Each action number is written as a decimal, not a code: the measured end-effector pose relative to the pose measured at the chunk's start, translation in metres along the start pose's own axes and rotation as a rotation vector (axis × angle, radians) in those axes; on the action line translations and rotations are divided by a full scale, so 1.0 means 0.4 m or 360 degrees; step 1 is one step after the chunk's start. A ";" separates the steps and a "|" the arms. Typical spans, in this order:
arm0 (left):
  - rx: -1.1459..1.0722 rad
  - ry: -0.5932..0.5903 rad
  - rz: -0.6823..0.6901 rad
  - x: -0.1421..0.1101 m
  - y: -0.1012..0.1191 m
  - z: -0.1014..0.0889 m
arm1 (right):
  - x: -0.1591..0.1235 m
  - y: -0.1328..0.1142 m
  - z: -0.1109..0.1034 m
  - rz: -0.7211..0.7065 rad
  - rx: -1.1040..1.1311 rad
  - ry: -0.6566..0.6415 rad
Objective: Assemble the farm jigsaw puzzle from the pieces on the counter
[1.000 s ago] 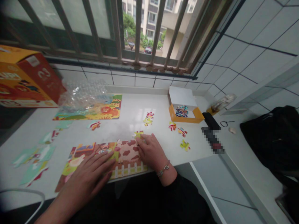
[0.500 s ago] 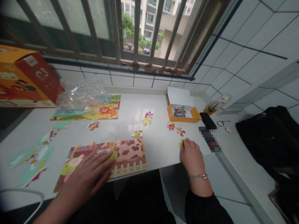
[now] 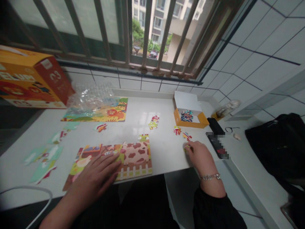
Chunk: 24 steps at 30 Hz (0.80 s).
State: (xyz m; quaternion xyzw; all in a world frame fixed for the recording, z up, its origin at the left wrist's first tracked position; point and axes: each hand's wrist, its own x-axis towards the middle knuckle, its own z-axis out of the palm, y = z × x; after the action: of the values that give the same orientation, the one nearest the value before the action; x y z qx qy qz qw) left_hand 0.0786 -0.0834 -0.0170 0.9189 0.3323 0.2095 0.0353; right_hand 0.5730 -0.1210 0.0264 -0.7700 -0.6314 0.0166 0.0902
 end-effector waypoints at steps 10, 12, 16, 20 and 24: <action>-0.0043 0.0012 -0.0043 -0.003 0.005 0.000 | 0.154 -0.366 0.027 -0.0294 0.1115 -0.0109; -0.0051 0.0005 -0.0048 -0.002 0.006 -0.002 | 0.191 -0.428 0.070 -0.0423 0.1249 -0.0248; -0.0028 0.0000 -0.0053 0.000 0.013 -0.008 | 0.231 -0.492 0.145 -0.0612 0.1244 -0.0415; 0.0013 -0.0031 -0.0043 0.001 0.015 -0.011 | 0.235 -0.495 0.176 -0.0739 0.1065 -0.0306; -0.0028 -0.0019 -0.0063 -0.001 0.013 -0.007 | 0.241 -0.486 0.179 -0.0901 0.0946 -0.0201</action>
State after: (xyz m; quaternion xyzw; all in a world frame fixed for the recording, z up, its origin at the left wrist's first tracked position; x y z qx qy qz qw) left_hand 0.0801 -0.0878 -0.0135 0.9130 0.3485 0.2061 0.0495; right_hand 0.3939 0.0176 -0.0044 -0.5039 -0.7903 0.2198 0.2707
